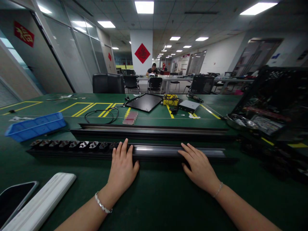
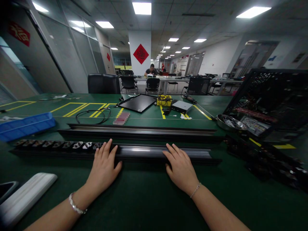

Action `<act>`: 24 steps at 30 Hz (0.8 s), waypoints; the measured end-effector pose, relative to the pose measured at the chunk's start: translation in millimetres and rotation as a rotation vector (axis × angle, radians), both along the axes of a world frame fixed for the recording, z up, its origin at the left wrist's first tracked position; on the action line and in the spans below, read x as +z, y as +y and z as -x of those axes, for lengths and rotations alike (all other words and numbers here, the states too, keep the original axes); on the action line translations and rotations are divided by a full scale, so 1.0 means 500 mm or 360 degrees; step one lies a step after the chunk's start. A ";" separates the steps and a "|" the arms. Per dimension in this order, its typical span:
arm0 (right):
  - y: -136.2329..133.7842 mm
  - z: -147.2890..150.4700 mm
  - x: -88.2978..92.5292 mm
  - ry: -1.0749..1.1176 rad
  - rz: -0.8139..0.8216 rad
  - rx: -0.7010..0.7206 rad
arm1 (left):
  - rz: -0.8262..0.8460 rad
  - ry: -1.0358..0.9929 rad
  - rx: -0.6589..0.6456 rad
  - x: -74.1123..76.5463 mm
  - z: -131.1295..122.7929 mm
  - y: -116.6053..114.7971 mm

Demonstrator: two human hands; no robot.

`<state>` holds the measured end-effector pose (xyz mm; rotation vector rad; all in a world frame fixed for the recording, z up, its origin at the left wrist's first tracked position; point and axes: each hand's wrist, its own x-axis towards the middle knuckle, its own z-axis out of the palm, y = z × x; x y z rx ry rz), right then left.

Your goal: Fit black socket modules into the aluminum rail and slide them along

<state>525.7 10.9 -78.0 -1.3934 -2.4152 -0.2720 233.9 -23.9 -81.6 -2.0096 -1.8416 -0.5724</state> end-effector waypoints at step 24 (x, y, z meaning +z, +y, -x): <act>-0.003 0.002 0.005 -0.0001 0.0001 -0.0010 | 0.0039 -0.0213 0.0017 -0.006 0.002 -0.001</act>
